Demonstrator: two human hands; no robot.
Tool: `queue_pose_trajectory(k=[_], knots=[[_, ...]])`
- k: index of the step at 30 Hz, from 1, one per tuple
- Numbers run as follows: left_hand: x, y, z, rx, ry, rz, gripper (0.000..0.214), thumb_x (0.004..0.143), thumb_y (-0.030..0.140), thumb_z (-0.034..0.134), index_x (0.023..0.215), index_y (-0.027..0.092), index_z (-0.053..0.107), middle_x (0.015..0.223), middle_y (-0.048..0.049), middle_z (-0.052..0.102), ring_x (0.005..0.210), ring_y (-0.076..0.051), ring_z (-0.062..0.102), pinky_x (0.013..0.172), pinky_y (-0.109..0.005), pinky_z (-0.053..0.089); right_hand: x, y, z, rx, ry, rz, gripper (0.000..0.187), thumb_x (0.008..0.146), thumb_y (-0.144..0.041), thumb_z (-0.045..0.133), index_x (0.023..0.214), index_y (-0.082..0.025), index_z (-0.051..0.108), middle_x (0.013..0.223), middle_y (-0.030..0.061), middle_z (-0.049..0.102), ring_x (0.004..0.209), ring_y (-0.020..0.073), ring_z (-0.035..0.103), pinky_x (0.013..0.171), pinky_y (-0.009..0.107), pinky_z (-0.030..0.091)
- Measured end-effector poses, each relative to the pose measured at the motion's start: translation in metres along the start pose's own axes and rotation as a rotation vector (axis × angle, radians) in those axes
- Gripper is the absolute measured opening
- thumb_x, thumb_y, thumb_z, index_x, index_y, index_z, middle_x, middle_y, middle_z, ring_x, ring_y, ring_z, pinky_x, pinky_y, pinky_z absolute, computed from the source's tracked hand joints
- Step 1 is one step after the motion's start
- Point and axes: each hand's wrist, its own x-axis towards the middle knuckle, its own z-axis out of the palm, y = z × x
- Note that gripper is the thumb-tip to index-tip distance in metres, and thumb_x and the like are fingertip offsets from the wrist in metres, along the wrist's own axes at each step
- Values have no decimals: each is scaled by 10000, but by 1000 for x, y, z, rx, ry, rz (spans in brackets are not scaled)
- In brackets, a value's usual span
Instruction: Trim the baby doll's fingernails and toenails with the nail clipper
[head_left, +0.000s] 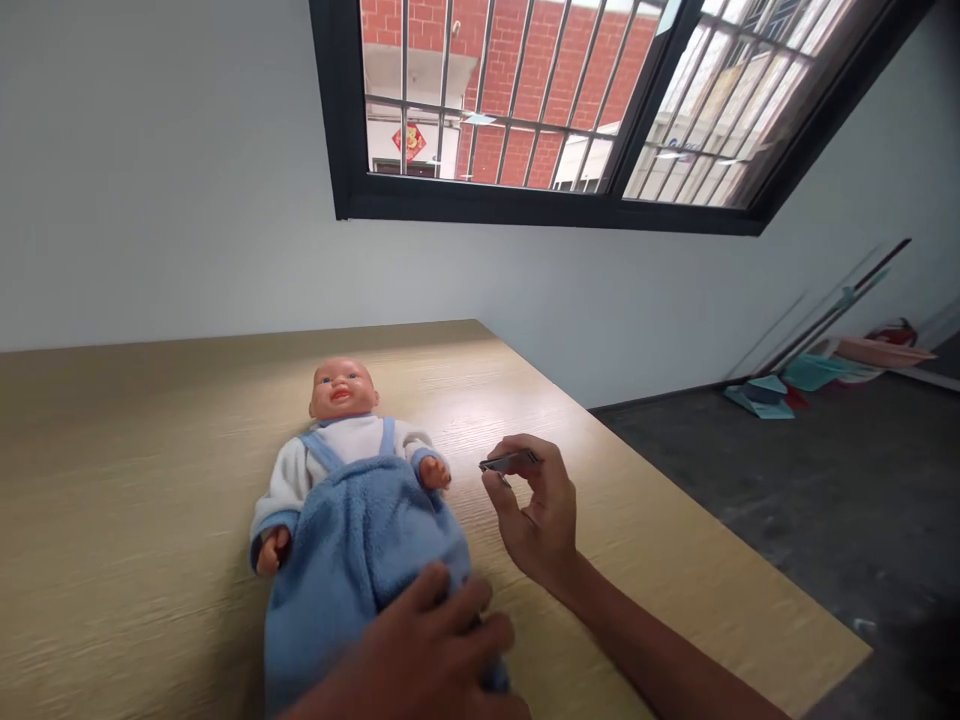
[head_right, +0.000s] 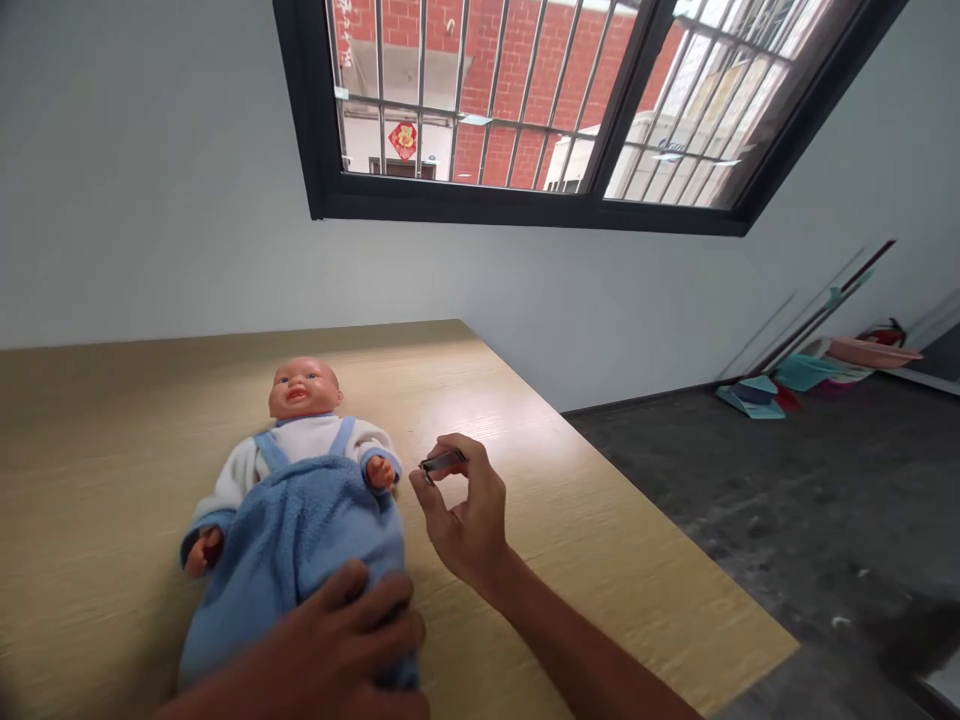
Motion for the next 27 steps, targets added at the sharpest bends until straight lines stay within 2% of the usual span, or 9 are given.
queue_pose_trajectory(k=[2, 3, 8, 11, 15, 21, 24, 27], knots=[[1, -22, -5, -29, -112, -69, 25, 905, 258, 691, 894, 271, 672, 970, -23, 638, 1003, -248, 549, 800, -379, 428, 0, 1, -1, 17, -8, -8, 280, 891, -209, 651, 1146, -233, 537, 930, 13, 628, 775, 134, 637, 726, 282, 560], [-1, -32, -9, -30, -129, -114, 47, 896, 220, 689, 893, 257, 661, 992, -28, 628, 1043, -253, 531, 831, -386, 410, -1, 1, -2, 26, -13, -12, 286, 892, -203, 653, 1152, -234, 538, 939, 16, 625, 782, 135, 636, 731, 283, 558], [-12, -64, -16, 54, -96, -191, 188, 809, 49, 616, 913, 205, 612, 1260, -73, 558, 1275, -310, 415, 975, -470, 329, -6, -2, -3, 97, -64, -37, 311, 904, -192, 664, 1188, -225, 542, 974, 38, 613, 809, 146, 633, 744, 296, 561], [-14, -68, -13, 74, -78, -194, 255, 762, 6, 580, 924, 201, 603, 1315, -82, 531, 1322, -325, 386, 1061, -551, 272, -14, -6, -3, 179, -129, -106, 334, 960, -288, 607, 1270, -225, 499, 1008, 70, 613, 852, 180, 651, 724, 334, 589], [-15, -68, -19, -3, -78, -224, 352, 707, 44, 620, 1014, 214, 585, 1351, -101, 489, 1335, -332, 374, 1134, -665, 181, -23, -13, -4, 283, -233, -287, 502, 964, -508, 565, 1384, -275, 416, 958, 63, 655, 799, 207, 690, 661, 371, 619], [-16, -69, -27, -81, -54, -272, 452, 608, 116, 716, 1029, 217, 585, 1441, -139, 375, 1418, -409, 248, 1121, -733, 185, -20, -28, -4, 302, -400, -513, 645, 967, -493, 569, 1490, -214, 313, 848, 62, 669, 786, 222, 712, 709, 385, 635], [-14, -69, -22, -57, -45, -272, 457, 599, 120, 721, 1028, 210, 589, 1445, -154, 375, 1421, -414, 249, 1113, -747, 180, -20, -32, 0, 312, -453, -526, 684, 948, -480, 609, 1493, -203, 302, 786, 38, 668, 763, 230, 719, 693, 370, 631], [-12, -69, -19, -55, -47, -266, 422, 613, 115, 716, 1008, 201, 598, 1446, -155, 392, 1422, -407, 278, 1129, -737, 170, -25, -29, 2, 344, -377, -415, 587, 959, -497, 578, 1440, -235, 367, 834, 49, 683, 733, 228, 713, 670, 390, 625]])
